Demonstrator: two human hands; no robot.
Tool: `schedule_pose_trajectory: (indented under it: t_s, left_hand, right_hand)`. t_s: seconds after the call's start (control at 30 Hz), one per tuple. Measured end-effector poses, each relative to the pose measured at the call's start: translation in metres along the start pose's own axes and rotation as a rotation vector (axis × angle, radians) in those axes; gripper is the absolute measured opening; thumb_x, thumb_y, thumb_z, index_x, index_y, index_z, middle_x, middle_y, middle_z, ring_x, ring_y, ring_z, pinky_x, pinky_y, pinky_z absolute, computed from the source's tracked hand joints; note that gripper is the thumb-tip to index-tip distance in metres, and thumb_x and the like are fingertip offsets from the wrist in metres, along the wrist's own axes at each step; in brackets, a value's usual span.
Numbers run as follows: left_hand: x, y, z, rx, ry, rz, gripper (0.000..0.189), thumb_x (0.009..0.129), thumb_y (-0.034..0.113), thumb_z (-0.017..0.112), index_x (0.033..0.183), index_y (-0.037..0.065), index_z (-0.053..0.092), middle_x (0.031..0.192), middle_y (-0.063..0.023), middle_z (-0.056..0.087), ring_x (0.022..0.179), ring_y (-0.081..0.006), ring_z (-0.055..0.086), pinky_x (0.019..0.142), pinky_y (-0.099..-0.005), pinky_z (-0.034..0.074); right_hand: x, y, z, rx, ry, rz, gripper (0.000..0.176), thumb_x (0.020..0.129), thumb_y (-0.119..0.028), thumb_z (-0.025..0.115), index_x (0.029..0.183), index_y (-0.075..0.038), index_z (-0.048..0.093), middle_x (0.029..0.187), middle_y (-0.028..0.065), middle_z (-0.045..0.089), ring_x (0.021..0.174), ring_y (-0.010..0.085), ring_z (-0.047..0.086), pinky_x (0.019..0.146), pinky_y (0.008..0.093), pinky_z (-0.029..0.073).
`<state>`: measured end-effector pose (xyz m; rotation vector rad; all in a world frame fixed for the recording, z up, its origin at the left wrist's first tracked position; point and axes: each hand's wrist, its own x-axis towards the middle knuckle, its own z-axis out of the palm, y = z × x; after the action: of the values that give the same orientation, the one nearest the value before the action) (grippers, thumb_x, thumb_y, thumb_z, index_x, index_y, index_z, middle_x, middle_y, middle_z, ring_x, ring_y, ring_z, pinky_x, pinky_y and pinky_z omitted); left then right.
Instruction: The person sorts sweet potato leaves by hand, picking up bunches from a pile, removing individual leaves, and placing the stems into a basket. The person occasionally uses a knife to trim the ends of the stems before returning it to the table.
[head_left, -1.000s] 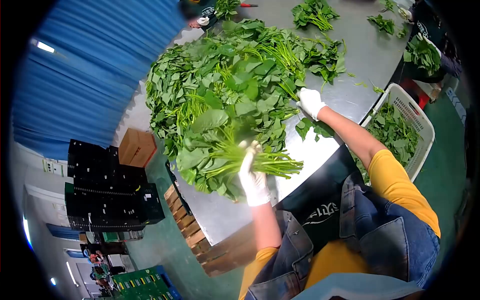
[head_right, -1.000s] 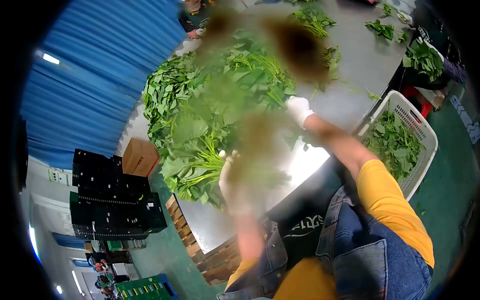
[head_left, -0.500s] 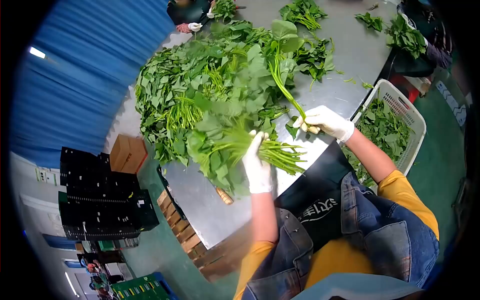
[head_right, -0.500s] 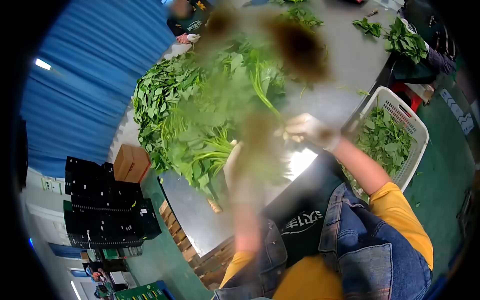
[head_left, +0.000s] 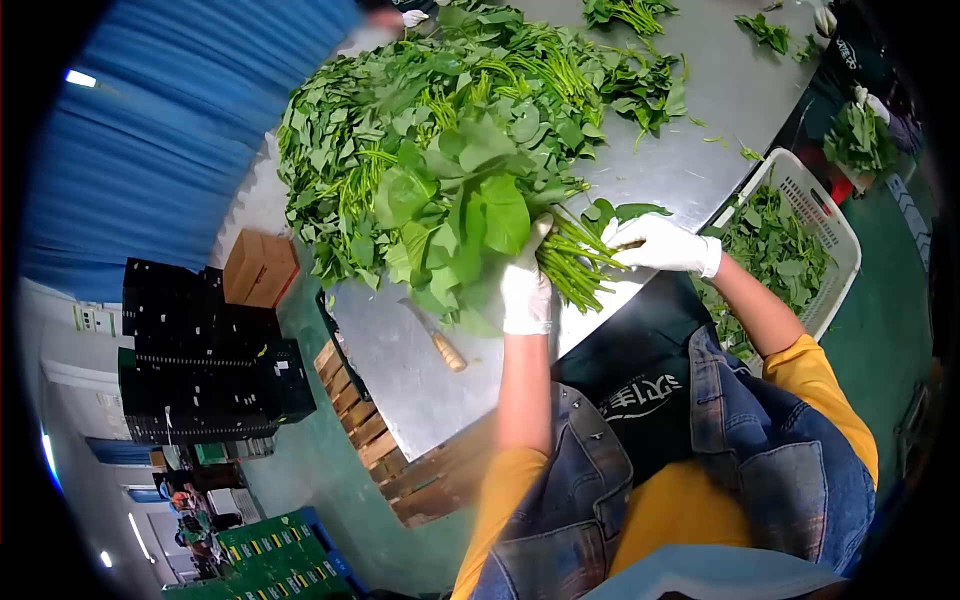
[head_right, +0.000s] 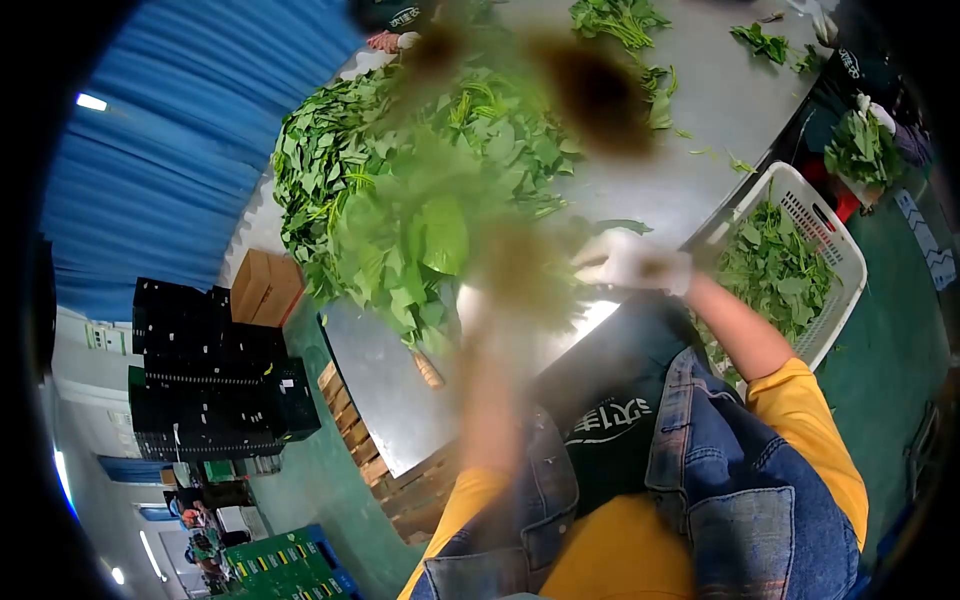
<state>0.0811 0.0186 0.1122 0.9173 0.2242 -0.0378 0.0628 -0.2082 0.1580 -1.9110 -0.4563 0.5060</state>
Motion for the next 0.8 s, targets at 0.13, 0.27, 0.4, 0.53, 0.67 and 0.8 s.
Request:
schedule_pose_trajectory:
  t_s: [0.13,0.27,0.4,0.53,0.67,0.8]
  left_hand:
    - [-0.021,0.028,0.048,-0.061,0.218,-0.069,0.028,0.082,0.003,0.067,0.109,0.003,0.061,0.097,-0.0047,0.063,0.085,-0.0153,0.059,0.078,-0.0279,0.050]
    - [-0.010,-0.007,0.012,0.317,0.096,0.110,0.027,0.081,0.002,0.067,0.107,0.003,0.061,0.094,-0.0046,0.063,0.081,-0.0158,0.059,0.075,-0.0286,0.050]
    - [-0.014,-0.003,0.024,0.207,0.091,0.057,0.025,0.081,0.003,0.068,0.105,0.003,0.062,0.093,-0.0044,0.062,0.080,-0.0156,0.059,0.074,-0.0282,0.050]
    - [-0.020,0.015,0.045,-0.029,0.063,-0.043,0.020,0.081,0.004,0.067,0.100,0.000,0.063,0.091,-0.0047,0.062,0.079,-0.0147,0.058,0.072,-0.0267,0.050]
    - [-0.024,0.016,0.030,0.722,0.035,0.479,0.017,0.086,0.007,0.063,0.101,-0.002,0.064,0.082,-0.0071,0.059,0.077,-0.0175,0.058,0.075,-0.0295,0.049]
    - [-0.014,0.029,0.029,0.123,0.060,0.122,0.019,0.084,0.004,0.065,0.102,-0.002,0.063,0.084,-0.0068,0.061,0.080,-0.0169,0.058,0.077,-0.0296,0.049]
  right_hand:
    - [0.016,0.004,0.016,0.146,0.075,-0.020,0.029,0.084,-0.019,0.063,0.105,0.002,0.064,0.081,0.0074,0.063,0.069,0.0114,0.055,0.065,0.0265,0.047]
    - [0.023,-0.006,0.017,0.330,0.098,-0.074,0.026,0.082,-0.018,0.067,0.100,0.000,0.067,0.081,0.0037,0.063,0.075,0.0085,0.054,0.068,0.0255,0.046]
    - [0.014,-0.011,0.023,0.788,0.247,-0.017,0.019,0.081,-0.013,0.069,0.092,0.002,0.067,0.084,0.0040,0.064,0.079,0.0097,0.056,0.073,0.0244,0.044]
    - [-0.005,0.008,0.024,1.055,0.409,-0.047,0.021,0.085,-0.012,0.065,0.100,0.002,0.061,0.095,0.0086,0.065,0.086,0.0157,0.061,0.077,0.0287,0.049]
    - [-0.035,0.063,-0.014,1.801,0.419,-0.706,0.008,0.088,-0.010,0.060,0.095,-0.006,0.061,0.082,0.0052,0.060,0.075,0.0156,0.054,0.069,0.0280,0.048]
    - [-0.078,0.078,-0.086,1.788,0.495,-1.131,0.089,0.072,-0.034,0.072,0.145,-0.006,0.029,0.145,0.0122,0.041,0.102,0.0195,0.056,0.086,0.0317,0.047]
